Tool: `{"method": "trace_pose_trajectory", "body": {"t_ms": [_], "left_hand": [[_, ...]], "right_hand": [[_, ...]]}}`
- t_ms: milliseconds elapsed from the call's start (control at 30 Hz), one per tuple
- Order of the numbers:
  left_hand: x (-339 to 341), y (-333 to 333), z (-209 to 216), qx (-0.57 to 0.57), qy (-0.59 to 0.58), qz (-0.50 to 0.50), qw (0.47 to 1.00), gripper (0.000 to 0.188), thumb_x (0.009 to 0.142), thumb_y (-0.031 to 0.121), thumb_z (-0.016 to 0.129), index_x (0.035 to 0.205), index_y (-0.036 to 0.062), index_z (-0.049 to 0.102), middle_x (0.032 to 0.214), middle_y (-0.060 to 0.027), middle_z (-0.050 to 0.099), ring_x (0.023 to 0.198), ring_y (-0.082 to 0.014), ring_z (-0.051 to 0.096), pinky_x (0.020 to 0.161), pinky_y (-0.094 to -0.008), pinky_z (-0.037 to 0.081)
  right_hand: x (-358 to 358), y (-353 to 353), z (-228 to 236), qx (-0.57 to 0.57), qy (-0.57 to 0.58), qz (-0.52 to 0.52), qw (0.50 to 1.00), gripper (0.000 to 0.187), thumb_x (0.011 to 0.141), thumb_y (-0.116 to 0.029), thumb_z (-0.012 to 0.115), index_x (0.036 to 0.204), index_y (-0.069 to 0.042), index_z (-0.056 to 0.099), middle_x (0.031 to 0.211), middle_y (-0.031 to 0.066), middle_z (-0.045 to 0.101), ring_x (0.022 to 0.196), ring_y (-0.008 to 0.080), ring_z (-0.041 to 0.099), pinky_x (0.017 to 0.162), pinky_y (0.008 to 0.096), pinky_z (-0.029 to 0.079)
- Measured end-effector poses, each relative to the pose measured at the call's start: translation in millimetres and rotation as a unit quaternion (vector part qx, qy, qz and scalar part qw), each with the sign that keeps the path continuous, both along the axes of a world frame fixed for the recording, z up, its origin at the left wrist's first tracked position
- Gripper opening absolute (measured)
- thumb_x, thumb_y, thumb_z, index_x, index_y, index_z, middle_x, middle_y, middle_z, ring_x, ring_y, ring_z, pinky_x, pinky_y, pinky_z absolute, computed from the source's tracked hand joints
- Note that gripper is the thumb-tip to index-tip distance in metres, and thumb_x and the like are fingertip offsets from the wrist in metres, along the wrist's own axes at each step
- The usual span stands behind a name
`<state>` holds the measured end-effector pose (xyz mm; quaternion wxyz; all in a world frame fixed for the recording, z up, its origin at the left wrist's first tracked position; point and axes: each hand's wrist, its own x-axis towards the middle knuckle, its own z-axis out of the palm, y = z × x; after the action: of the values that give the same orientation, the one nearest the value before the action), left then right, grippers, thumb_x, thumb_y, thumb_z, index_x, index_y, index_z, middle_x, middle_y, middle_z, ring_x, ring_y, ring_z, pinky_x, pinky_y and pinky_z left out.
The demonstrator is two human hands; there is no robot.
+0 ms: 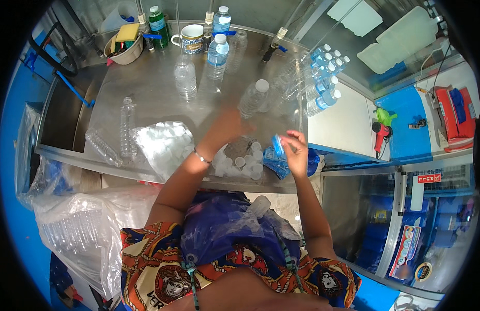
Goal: The person repeatedly picks up empty plastic water bottles, screws on white caps, and applies blue labels to the bottles. They place the finished bottles on a stainless steel countertop next to other completed bottles. The person also handles plastic-wrapped stacks of empty bottles and loose caps during the process.
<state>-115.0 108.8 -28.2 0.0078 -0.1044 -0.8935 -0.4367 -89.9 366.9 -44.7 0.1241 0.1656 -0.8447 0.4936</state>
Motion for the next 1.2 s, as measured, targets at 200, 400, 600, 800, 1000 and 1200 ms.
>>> {"method": "trace_pose_trajectory", "body": {"t_ms": [200, 400, 600, 800, 1000, 1200], "left_hand": [[32, 28, 25, 0.490, -0.207, -0.022, 0.846, 0.028, 0.093, 0.012, 0.058, 0.117, -0.0032, 0.062, 0.090, -0.0078, 0.069, 0.081, -0.0153, 0.068, 0.072, -0.0284, 0.054], [28, -5, 51, 0.295, -0.180, 0.037, 0.938, 0.033, 0.084, 0.019, 0.071, 0.110, -0.0023, 0.065, 0.091, -0.0129, 0.068, 0.073, -0.0157, 0.067, 0.068, -0.0298, 0.057], [3, -15, 72, 0.103, 0.046, 0.146, 0.983, 0.066, 0.069, 0.030, 0.083, 0.124, 0.0035, 0.058, 0.113, -0.0161, 0.063, 0.099, -0.0279, 0.064, 0.081, -0.0404, 0.051], [-43, -9, 44, 0.080, 0.293, 0.024, 0.952, 0.088, 0.068, 0.022, 0.083, 0.142, 0.0089, 0.038, 0.130, -0.0185, 0.052, 0.119, -0.0349, 0.052, 0.098, -0.0425, 0.043], [-46, -10, -4, 0.151, 0.118, 0.033, 0.981, 0.097, 0.066, 0.017, 0.084, 0.146, 0.0065, 0.030, 0.138, -0.0216, 0.048, 0.126, -0.0374, 0.047, 0.101, -0.0423, 0.042], [-41, -17, 3, 0.105, 0.156, -0.002, 0.982, 0.091, 0.069, 0.013, 0.079, 0.145, 0.0041, 0.030, 0.141, -0.0230, 0.043, 0.126, -0.0383, 0.047, 0.102, -0.0433, 0.041]], "right_hand": [[-18, -61, 35, -0.131, -0.140, 0.010, 0.981, 0.009, 0.086, -0.004, 0.068, 0.093, -0.002, 0.061, 0.094, 0.0024, 0.058, 0.086, 0.0092, 0.054, 0.070, 0.0225, 0.044], [-34, -77, 61, -0.138, -0.247, 0.066, 0.957, 0.009, 0.088, -0.007, 0.068, 0.086, -0.005, 0.060, 0.069, -0.0056, 0.054, 0.065, 0.0027, 0.047, 0.059, 0.0196, 0.035], [-56, -77, 127, 0.069, 0.040, -0.021, 0.997, 0.006, 0.087, -0.006, 0.066, 0.089, -0.006, 0.061, 0.081, 0.0006, 0.060, 0.066, 0.0098, 0.050, 0.058, 0.0247, 0.038], [-81, -106, 150, 0.361, 0.210, 0.139, 0.898, 0.012, 0.087, -0.010, 0.061, 0.099, -0.010, 0.062, 0.100, 0.0093, 0.055, 0.082, 0.0280, 0.058, 0.067, 0.0352, 0.044], [-81, -118, 137, 0.332, 0.111, 0.094, 0.932, 0.023, 0.087, -0.019, 0.064, 0.107, -0.011, 0.059, 0.100, 0.0124, 0.057, 0.083, 0.0332, 0.060, 0.073, 0.0429, 0.048], [-79, -125, 118, 0.272, 0.108, 0.034, 0.956, 0.029, 0.085, -0.025, 0.068, 0.108, -0.009, 0.060, 0.083, 0.0159, 0.064, 0.069, 0.0336, 0.061, 0.065, 0.0417, 0.049]]}}
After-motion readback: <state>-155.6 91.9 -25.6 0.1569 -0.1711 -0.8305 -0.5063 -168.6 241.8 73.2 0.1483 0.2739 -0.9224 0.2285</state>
